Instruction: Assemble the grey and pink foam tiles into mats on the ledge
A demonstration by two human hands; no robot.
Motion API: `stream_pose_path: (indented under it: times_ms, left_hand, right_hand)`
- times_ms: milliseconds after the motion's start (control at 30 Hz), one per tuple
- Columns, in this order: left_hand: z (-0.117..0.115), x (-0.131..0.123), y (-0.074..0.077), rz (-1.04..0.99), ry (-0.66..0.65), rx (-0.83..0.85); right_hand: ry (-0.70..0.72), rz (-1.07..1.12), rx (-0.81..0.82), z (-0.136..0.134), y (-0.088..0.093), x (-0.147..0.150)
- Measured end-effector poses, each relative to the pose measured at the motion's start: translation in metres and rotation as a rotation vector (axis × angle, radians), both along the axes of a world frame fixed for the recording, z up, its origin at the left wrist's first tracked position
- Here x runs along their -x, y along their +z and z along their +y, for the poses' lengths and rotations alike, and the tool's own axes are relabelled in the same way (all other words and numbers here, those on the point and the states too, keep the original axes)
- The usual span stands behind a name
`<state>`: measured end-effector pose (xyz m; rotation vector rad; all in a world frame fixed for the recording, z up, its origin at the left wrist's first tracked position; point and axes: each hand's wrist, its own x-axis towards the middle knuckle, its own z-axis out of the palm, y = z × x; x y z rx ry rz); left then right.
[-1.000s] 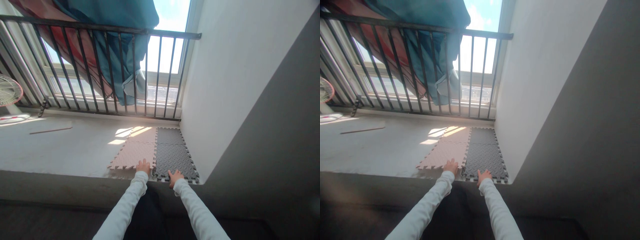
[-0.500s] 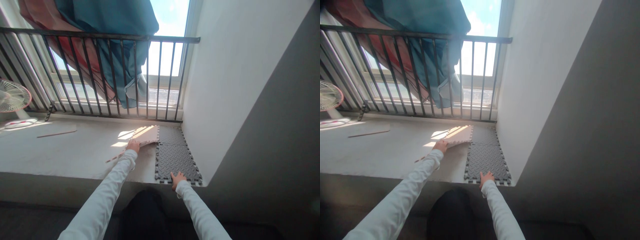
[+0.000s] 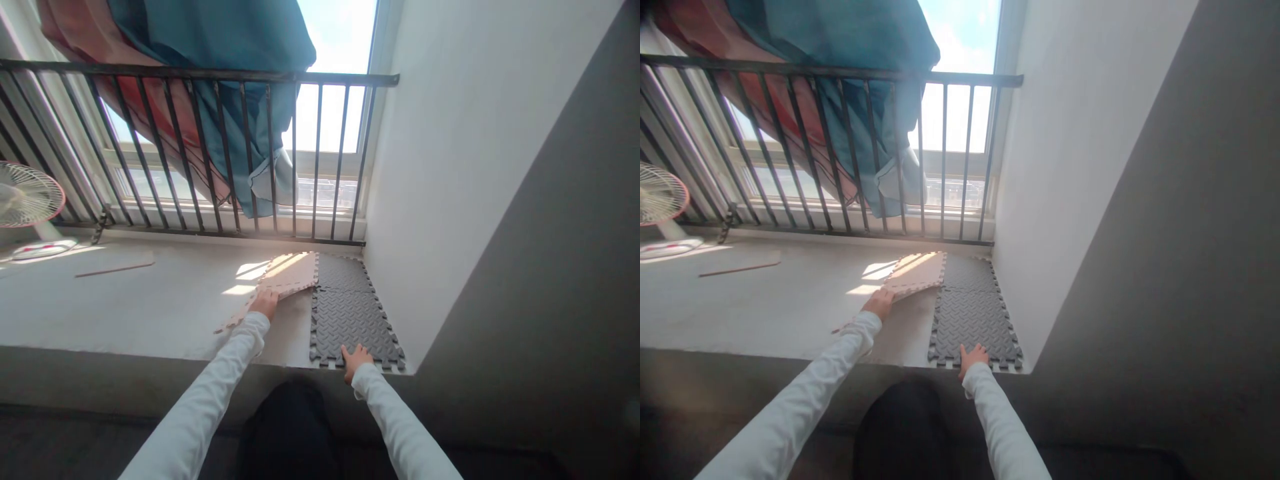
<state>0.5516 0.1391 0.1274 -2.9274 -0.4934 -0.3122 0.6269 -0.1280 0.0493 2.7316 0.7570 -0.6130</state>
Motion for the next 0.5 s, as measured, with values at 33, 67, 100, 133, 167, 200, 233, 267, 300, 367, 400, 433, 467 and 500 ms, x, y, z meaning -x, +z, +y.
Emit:
stream_pose_path:
  times_ms: [33, 67, 100, 133, 167, 200, 233, 267, 300, 367, 400, 433, 467, 500]
  left_hand:
    - [-0.008, 0.002, -0.012, 0.010, -0.037, -0.043]
    - [-0.016, 0.004, -0.025, 0.010, -0.074, -0.093]
    - [-0.023, 0.006, -0.037, 0.004, -0.113, -0.141]
    - [-0.030, 0.009, -0.050, -0.001, -0.151, -0.180]
    - [-0.036, 0.011, -0.061, -0.005, -0.194, -0.209]
    - [-0.040, 0.013, -0.071, -0.009, -0.239, -0.230]
    - [-0.044, 0.014, -0.080, -0.013, -0.286, -0.245]
    - [-0.045, 0.015, -0.088, -0.017, -0.329, -0.257]
    - [-0.046, 0.016, -0.095, -0.017, -0.367, -0.262]
    - [-0.047, 0.016, -0.105, 0.006, -0.414, -0.253]
    - [-0.046, 0.016, -0.110, 0.030, -0.422, -0.241]
    - [-0.046, 0.016, -0.114, 0.054, -0.428, -0.231]
    - [-0.046, 0.016, -0.118, 0.068, -0.431, -0.228]
    - [-0.047, 0.017, -0.123, 0.067, -0.430, -0.231]
  right_hand:
    - [0.002, -0.003, -0.002, 0.000, 0.000, 0.000]
    - [0.006, -0.007, -0.007, 0.000, -0.001, 0.000]
    - [0.011, -0.010, -0.015, 0.000, -0.001, 0.000]
    - [0.017, -0.013, -0.026, 0.000, -0.002, -0.001]
    - [0.023, -0.015, -0.039, -0.001, -0.002, -0.001]
    - [0.029, -0.017, -0.053, -0.001, -0.002, -0.002]
    - [0.034, -0.017, -0.068, -0.001, -0.001, -0.004]
    - [0.041, -0.015, -0.083, -0.001, -0.001, -0.006]
    - [0.047, -0.012, -0.101, -0.001, 0.000, -0.008]
    - [0.056, -0.004, -0.150, 0.002, 0.002, -0.016]
    - [0.058, 0.000, -0.181, 0.004, 0.003, -0.021]
    - [0.055, 0.004, -0.214, 0.008, 0.003, -0.027]
    - [0.049, 0.008, -0.249, 0.013, 0.003, -0.034]
    - [0.041, 0.014, -0.284, 0.019, 0.002, -0.043]
